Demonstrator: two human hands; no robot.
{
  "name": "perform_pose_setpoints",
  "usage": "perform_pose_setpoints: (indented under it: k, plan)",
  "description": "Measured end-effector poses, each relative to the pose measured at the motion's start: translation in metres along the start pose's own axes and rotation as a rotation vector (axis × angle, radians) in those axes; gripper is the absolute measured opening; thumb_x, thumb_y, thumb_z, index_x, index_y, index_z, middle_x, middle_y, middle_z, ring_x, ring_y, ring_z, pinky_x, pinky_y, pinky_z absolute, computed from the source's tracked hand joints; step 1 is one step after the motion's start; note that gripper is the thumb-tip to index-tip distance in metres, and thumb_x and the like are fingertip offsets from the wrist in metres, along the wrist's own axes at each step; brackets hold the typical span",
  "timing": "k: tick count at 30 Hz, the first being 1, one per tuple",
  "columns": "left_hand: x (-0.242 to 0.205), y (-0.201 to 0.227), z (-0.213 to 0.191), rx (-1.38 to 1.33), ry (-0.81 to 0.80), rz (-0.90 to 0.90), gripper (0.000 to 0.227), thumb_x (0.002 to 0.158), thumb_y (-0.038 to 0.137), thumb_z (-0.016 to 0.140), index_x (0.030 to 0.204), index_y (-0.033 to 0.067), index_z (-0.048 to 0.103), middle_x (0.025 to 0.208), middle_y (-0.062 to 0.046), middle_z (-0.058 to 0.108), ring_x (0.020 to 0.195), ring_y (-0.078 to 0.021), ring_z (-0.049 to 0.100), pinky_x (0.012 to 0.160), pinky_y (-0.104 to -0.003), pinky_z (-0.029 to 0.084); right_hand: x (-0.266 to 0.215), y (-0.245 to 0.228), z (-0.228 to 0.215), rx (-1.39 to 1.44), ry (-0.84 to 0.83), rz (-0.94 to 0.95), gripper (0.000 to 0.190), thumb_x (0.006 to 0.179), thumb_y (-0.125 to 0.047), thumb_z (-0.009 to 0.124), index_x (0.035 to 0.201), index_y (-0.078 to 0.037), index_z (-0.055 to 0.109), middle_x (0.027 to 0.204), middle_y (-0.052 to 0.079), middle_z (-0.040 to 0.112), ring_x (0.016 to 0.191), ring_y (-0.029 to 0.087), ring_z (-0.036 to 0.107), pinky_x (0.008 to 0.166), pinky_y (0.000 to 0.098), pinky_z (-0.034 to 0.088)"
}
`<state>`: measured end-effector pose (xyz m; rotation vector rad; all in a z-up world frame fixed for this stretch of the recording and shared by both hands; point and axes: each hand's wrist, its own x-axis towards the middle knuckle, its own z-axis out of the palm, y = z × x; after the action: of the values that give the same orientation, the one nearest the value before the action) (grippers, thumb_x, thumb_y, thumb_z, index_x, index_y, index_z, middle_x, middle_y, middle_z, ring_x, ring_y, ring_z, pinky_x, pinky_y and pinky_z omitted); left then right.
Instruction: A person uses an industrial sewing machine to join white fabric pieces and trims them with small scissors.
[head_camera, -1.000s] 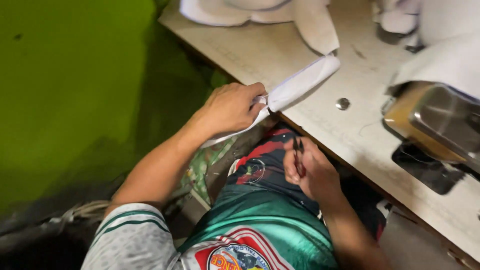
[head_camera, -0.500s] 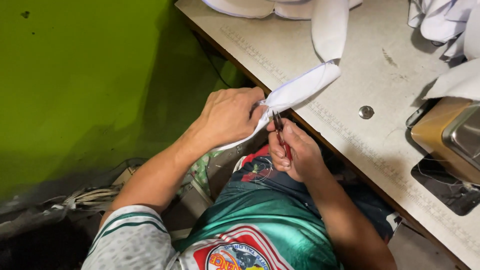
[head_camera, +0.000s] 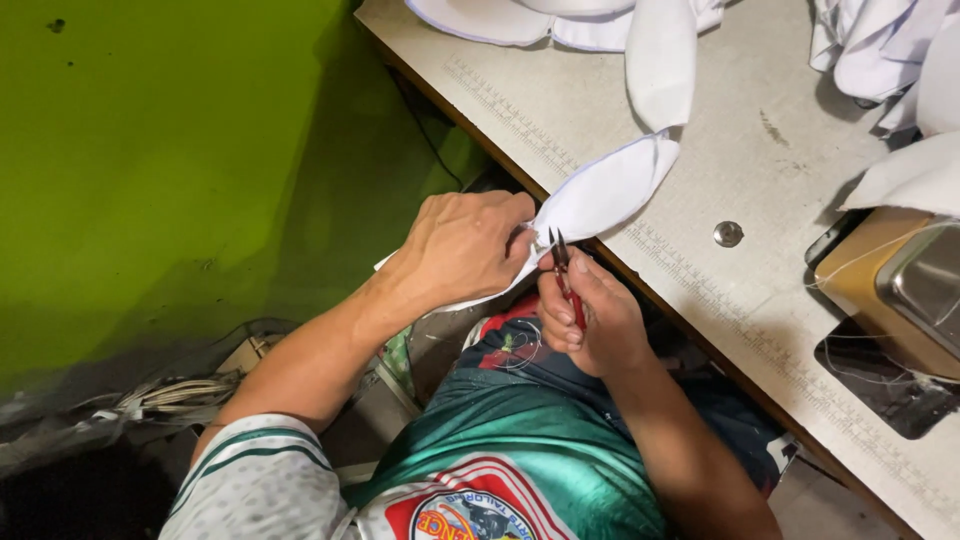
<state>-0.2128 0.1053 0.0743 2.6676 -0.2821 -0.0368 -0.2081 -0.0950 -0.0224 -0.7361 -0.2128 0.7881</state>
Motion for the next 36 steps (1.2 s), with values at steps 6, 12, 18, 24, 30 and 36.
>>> perform_pose_setpoints:
  k: [6,12,18,24,30,36]
  plan:
    - [0.002,-0.001,0.006,0.020,-0.023,0.044,0.019,0.088,0.027,0.055,0.098,0.0163,0.067,0.084,-0.009,0.070,0.079,-0.0412,0.072,0.068,-0.055,0.057,-0.006,-0.005,-0.004,0.054,-0.076,-0.015,0.034,0.110,-0.026,0.026,0.119,0.000,0.045,0.057,0.001,0.035,0.039,0.009,0.038,0.032,0.0196,0.035]
    - [0.006,0.006,0.002,0.049,-0.062,0.078,0.017,0.087,0.023,0.056,0.097,0.0156,0.068,0.082,-0.009,0.070,0.077,-0.0409,0.072,0.067,-0.054,0.057,-0.013,-0.003,-0.010,0.192,-0.103,-0.007,0.030,0.109,-0.026,0.029,0.117,-0.002,0.045,0.055,0.000,0.033,0.038,0.008,0.036,0.033,0.0181,0.034]
    - [0.014,0.002,0.009,0.105,-0.093,0.101,0.014,0.085,0.022,0.060,0.094,0.0166,0.069,0.081,-0.007,0.069,0.076,-0.0372,0.073,0.066,-0.051,0.058,-0.018,-0.004,-0.014,0.248,-0.114,-0.021,0.023,0.109,-0.022,0.033,0.110,-0.003,0.045,0.051,0.001,0.031,0.036,0.010,0.035,0.032,0.0179,0.032]
    - [0.015,0.012,0.003,0.096,-0.130,0.112,0.015,0.087,0.023,0.058,0.094,0.0152,0.068,0.081,-0.010,0.068,0.076,-0.0409,0.072,0.066,-0.055,0.057,-0.017,-0.014,-0.014,0.285,-0.133,-0.036,0.022,0.109,-0.023,0.034,0.111,-0.004,0.045,0.053,0.001,0.030,0.037,0.010,0.035,0.033,0.0188,0.033]
    - [0.020,0.002,0.008,0.096,-0.157,0.109,0.015,0.087,0.023,0.058,0.097,0.0170,0.067,0.083,-0.011,0.068,0.079,-0.0417,0.072,0.069,-0.056,0.058,-0.016,-0.009,-0.028,0.288,-0.145,-0.114,0.028,0.110,-0.030,0.034,0.109,-0.005,0.046,0.054,-0.001,0.030,0.039,0.009,0.034,0.035,0.0184,0.032]
    - [0.019,0.007,-0.009,0.011,-0.216,0.059,0.019,0.090,0.023,0.053,0.097,0.0151,0.068,0.085,-0.012,0.068,0.084,-0.0426,0.072,0.073,-0.056,0.057,-0.004,0.004,-0.031,0.222,-0.171,0.010,0.037,0.110,-0.039,0.030,0.119,-0.007,0.046,0.059,0.000,0.032,0.041,0.007,0.036,0.034,0.0185,0.035]
